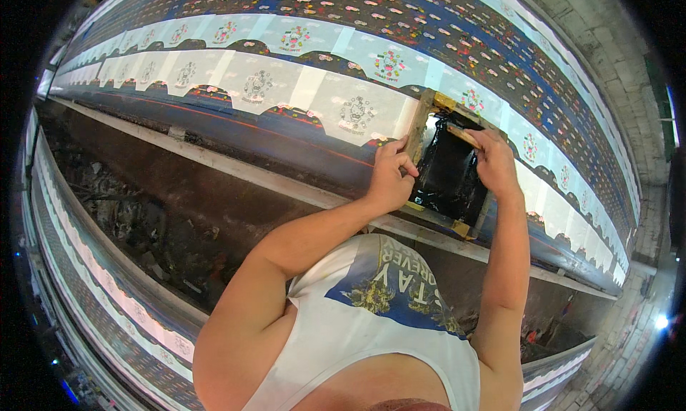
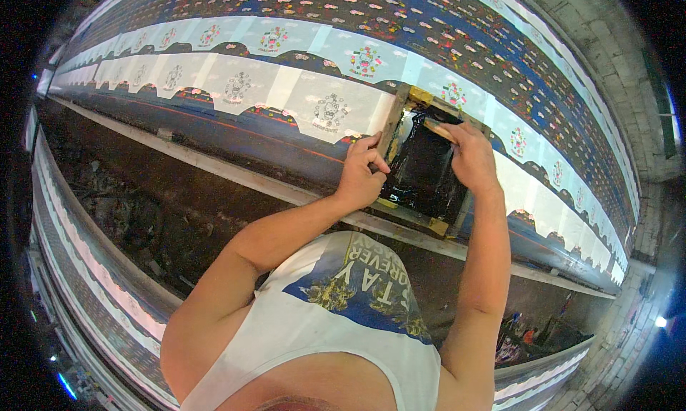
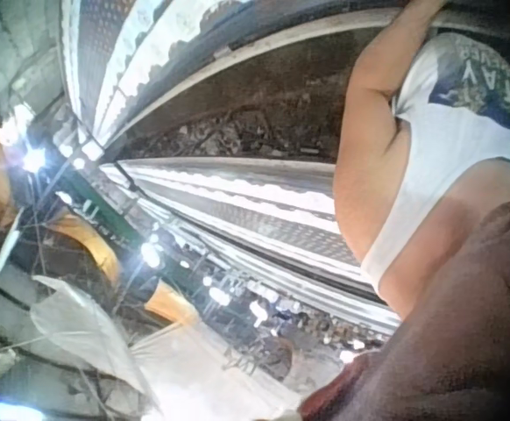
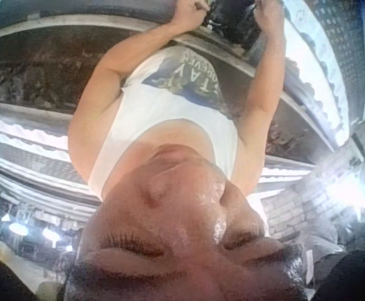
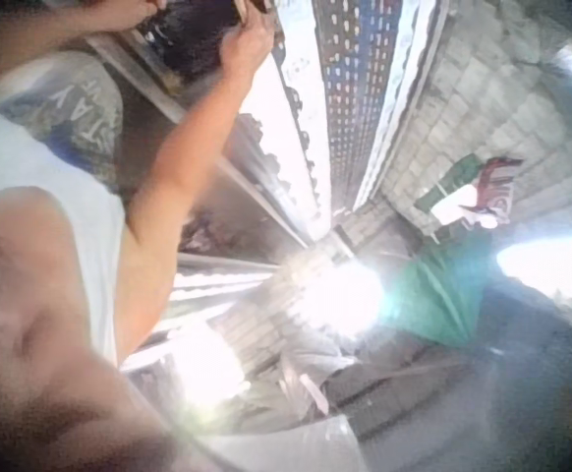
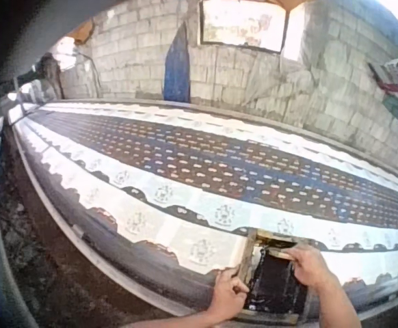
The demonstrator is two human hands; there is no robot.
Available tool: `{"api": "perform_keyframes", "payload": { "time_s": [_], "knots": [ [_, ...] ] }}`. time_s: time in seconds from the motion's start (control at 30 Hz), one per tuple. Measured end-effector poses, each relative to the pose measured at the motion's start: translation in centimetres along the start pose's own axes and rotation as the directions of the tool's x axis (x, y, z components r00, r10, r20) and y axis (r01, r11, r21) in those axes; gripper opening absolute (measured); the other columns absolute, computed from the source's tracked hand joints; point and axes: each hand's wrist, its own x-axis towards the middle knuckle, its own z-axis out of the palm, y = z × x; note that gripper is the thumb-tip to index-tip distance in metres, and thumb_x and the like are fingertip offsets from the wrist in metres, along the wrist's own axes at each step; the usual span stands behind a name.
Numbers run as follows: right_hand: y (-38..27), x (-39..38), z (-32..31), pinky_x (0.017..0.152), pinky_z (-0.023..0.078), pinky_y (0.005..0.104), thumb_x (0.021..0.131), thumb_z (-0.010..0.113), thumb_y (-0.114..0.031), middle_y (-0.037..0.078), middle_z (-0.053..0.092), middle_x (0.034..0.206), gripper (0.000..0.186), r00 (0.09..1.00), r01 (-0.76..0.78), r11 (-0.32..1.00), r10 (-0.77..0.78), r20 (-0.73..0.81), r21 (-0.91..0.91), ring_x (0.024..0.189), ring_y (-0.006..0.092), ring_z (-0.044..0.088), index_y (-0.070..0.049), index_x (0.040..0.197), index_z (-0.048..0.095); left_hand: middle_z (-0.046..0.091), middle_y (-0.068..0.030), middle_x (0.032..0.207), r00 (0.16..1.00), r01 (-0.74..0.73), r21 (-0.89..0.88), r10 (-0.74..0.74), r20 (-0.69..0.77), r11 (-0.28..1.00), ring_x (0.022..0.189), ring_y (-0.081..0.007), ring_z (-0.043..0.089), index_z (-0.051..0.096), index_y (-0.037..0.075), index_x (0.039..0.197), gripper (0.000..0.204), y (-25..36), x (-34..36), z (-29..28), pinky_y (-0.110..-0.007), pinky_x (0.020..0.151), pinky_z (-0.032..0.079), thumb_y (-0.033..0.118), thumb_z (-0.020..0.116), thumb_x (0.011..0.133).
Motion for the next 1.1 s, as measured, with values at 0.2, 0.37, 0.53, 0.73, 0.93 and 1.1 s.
{"api": "perform_keyframes", "payload": {
  "time_s": [0.2,0.37,0.53,0.73,0.93,1.1],
  "knots": [
    [-4.5,-5.8,1.4,0.1,0.058,0.0524,0.081,0.063,0.018,0.019,0.076,0.118,0.057,0.999,0.036,0.999,-0.036,0.007,0.007,0.115,0.0443,0.071,-0.006,0.13,0.078,0.057,-0.0283,0.162,1.0,0.004,0.007,-0.004,0.007,1.0,0.146,-0.0479,0.051,0.071,0.008,0.081,0.021,0.0,-0.1,0.0,-0.053,0.122,0.043,-0.012,0.075,0.076],
    [-7.2,-10.6,2.6,0.101,0.057,0.0533,0.078,0.064,0.017,0.017,0.074,0.121,0.06,0.998,0.063,0.998,-0.063,-0.008,-0.006,0.115,0.0429,0.071,-0.005,0.131,0.076,0.057,-0.0276,0.162,1.0,0.001,-0.008,-0.001,0.019,1.0,0.145,-0.0471,0.052,0.073,0.008,0.082,0.022,0.3,0.0,0.0,-0.05,0.118,0.047,-0.013,0.075,0.076],
    [-8.2,-12.8,3.0,0.101,0.056,0.0517,0.078,0.071,0.008,0.014,0.072,0.123,0.056,0.998,0.052,0.998,-0.052,-0.02,0.023,0.117,0.0394,0.069,-0.007,0.131,0.077,0.058,-0.0269,0.162,0.999,0.03,0.025,-0.031,0.03,0.999,0.148,-0.0434,0.055,0.074,0.007,0.087,0.02,0.4,0.2,-0.2,-0.047,0.117,0.049,-0.01,0.079,0.078],
    [-6.3,-15.6,3.6,0.117,0.049,0.0538,0.084,0.086,-0.008,0.018,0.07,0.141,0.048,0.986,0.041,0.972,-0.003,-0.164,0.23,0.138,0.0445,0.062,-0.007,0.131,0.078,0.058,-0.0265,0.162,0.999,-0.001,0.065,-0.002,0.046,0.998,0.148,-0.0464,0.053,0.074,0.007,0.086,0.02,-0.1,0.2,-0.5,-0.048,0.116,0.05,-0.011,0.076,0.077],
    [-1.4,-21.0,5.4,0.121,0.047,0.0484,0.095,0.081,-0.006,0.021,0.07,0.144,0.041,0.791,-0.244,0.79,0.497,-0.356,0.562,0.138,0.0379,0.064,-0.002,0.136,0.077,0.058,-0.0269,0.162,0.999,-0.027,0.085,0.025,0.025,0.996,0.145,-0.0433,0.059,0.074,0.006,0.084,0.02,2.0,-0.4,0.2,-0.046,0.119,0.048,-0.012,0.074,0.075],
    [2.7,-24.7,4.1,0.122,0.047,0.049,0.094,0.081,-0.003,0.019,0.074,0.142,0.04,0.78,-0.201,0.748,0.513,-0.359,0.633,0.138,0.0374,0.066,-0.002,0.133,0.078,0.058,-0.0281,0.163,0.992,-0.122,0.023,0.121,0.03,0.992,0.152,-0.0433,0.054,0.07,0.005,0.081,0.021,4.4,-1.4,5.9,-0.049,0.128,0.041,-0.015,0.071,0.076]
  ]
}}
